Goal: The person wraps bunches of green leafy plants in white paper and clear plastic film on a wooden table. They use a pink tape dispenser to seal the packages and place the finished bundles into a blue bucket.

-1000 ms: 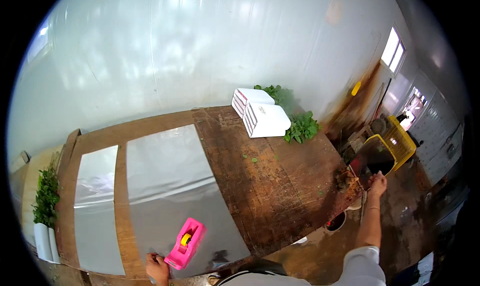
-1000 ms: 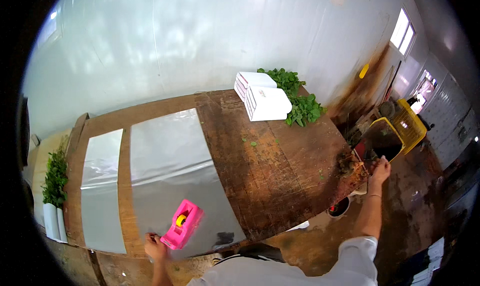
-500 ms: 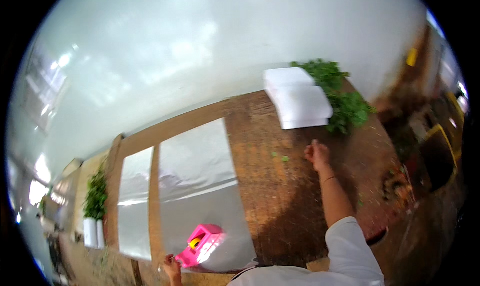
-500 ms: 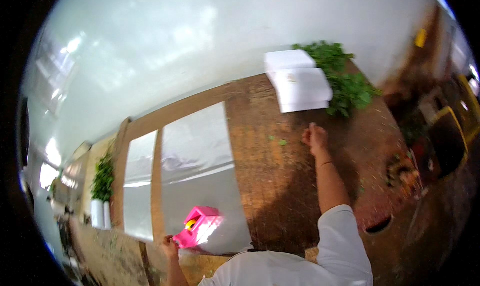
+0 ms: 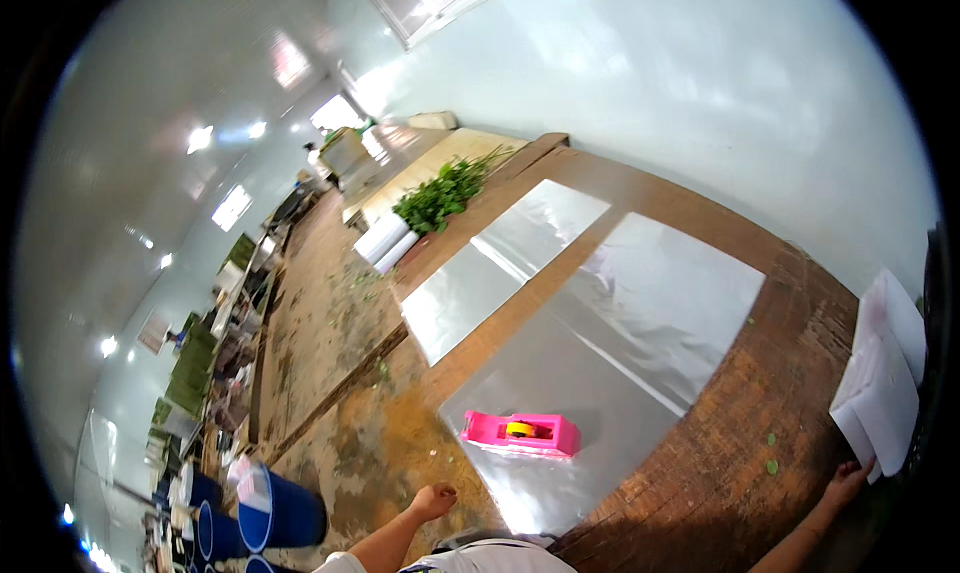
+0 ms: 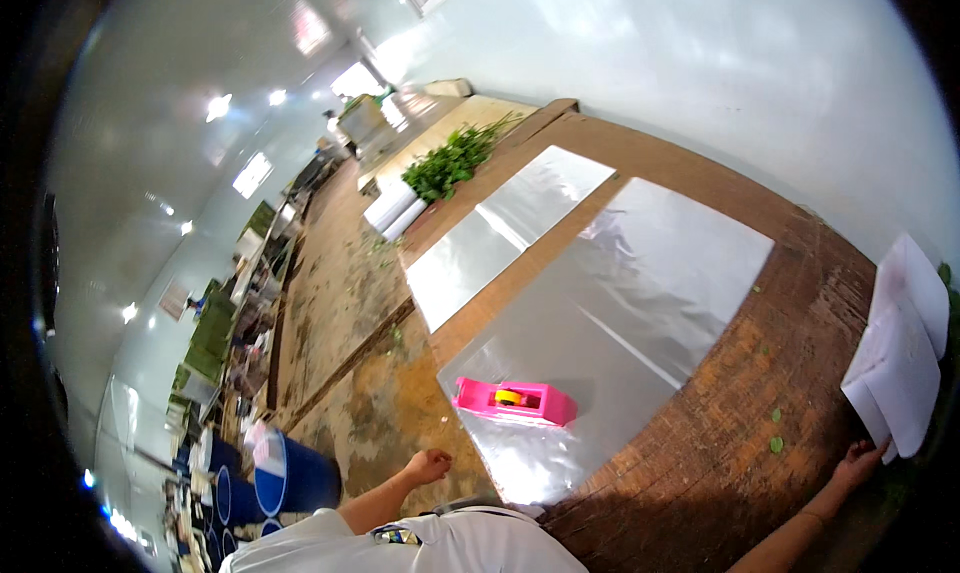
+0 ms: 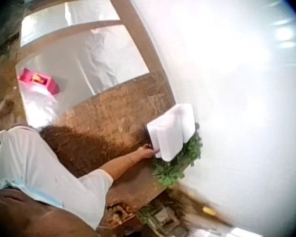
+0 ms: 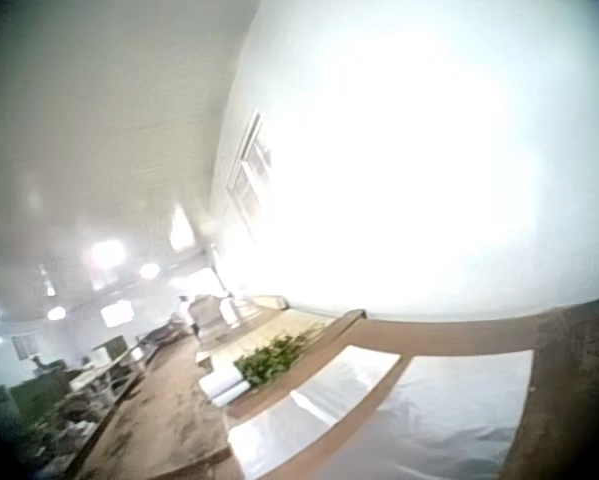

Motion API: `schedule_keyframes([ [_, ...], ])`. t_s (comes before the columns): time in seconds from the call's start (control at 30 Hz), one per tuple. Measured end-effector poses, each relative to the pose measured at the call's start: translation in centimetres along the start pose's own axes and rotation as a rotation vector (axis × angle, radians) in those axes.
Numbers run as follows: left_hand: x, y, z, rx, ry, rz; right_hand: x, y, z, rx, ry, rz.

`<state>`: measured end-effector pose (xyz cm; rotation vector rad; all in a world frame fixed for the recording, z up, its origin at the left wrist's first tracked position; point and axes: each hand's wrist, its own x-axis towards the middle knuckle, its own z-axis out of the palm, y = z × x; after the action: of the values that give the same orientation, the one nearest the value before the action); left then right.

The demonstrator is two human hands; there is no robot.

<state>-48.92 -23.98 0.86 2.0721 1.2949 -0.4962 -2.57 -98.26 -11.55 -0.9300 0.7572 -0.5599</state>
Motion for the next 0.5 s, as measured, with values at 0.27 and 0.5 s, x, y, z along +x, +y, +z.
schedule_keyframes([
  [0.27, -1.0, 4.1, 2.4, -0.007, -0.065, 0.176, -3.6, -2.4, 5.6, 0.076, 0.044, -0.188],
  [0.5, -1.1, 2.3, 3.5, 0.047, -0.082, 0.224, -3.4, -2.0, 2.5, -0.403, -0.005, -0.677],
])
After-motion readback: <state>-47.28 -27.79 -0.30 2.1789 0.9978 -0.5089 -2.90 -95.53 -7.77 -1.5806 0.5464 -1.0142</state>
